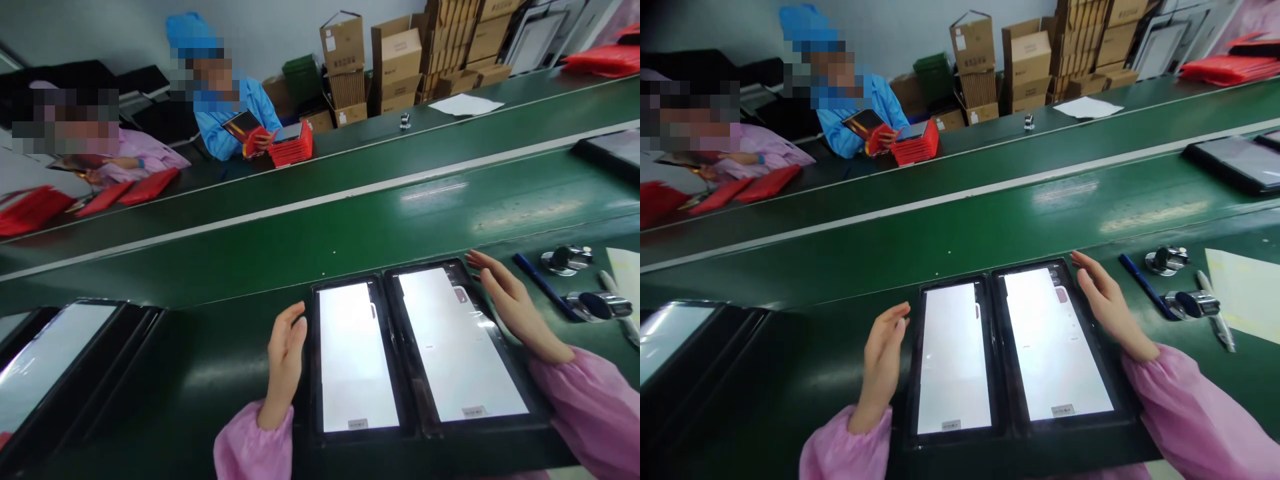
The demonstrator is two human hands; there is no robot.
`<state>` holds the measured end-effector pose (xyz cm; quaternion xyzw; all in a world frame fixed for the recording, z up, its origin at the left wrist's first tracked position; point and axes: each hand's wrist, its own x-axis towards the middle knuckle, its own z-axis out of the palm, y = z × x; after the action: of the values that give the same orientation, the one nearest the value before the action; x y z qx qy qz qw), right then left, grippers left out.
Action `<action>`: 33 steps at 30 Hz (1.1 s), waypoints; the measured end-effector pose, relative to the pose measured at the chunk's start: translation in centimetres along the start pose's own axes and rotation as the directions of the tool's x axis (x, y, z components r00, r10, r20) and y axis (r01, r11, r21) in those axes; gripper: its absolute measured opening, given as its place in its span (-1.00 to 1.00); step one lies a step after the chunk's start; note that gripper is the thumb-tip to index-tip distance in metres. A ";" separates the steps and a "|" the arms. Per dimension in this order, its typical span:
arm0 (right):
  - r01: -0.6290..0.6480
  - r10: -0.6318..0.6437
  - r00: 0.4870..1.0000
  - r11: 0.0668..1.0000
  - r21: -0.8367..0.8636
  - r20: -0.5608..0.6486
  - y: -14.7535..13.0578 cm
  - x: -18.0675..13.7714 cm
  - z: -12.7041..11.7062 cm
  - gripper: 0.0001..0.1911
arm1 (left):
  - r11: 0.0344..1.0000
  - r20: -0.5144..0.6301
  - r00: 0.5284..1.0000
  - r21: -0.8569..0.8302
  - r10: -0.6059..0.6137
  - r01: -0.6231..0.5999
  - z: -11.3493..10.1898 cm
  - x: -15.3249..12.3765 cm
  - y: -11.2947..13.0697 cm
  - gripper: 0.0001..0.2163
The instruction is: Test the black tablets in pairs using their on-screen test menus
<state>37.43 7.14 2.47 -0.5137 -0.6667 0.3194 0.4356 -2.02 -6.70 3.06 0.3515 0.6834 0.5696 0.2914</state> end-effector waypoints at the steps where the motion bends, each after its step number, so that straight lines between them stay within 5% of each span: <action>1: -0.090 0.086 0.996 0.990 0.105 0.039 0.3 0.4 0.4 -0.48 | 0.998 0.008 0.999 -0.032 -0.052 0.052 0.5 0.9 0.0 -0.51; 3: -0.225 0.199 0.972 0.943 0.244 0.129 0.5 1.4 1.3 -0.46 | 0.991 0.031 0.994 -0.077 -0.105 0.107 1.9 3.1 0.2 -0.50; 8: -0.265 0.206 0.955 0.918 0.297 0.215 -0.1 2.6 2.6 -0.44 | 0.974 0.160 0.973 -0.131 -0.164 0.186 4.1 6.3 0.0 -0.51; 17: -0.259 0.169 0.938 0.921 0.291 0.301 0.0 2.1 1.6 -0.53 | 0.989 0.328 0.937 -0.039 -0.123 0.143 3.0 4.8 0.1 -0.38; 25: -0.242 0.132 0.918 0.934 0.263 0.374 -0.4 2.0 1.0 -0.29 | 0.993 0.344 0.933 -0.001 -0.107 0.114 2.8 4.7 -0.2 -0.35; 33: -0.275 0.150 0.911 0.915 0.294 0.383 -0.6 1.9 0.8 -0.34 | 0.987 0.392 0.914 -0.069 -0.107 0.145 2.6 4.8 0.2 -0.30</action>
<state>36.25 8.83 3.15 -0.4350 -0.6073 0.5631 0.3534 -2.68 -1.24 2.83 0.3979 0.6054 0.5013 0.4731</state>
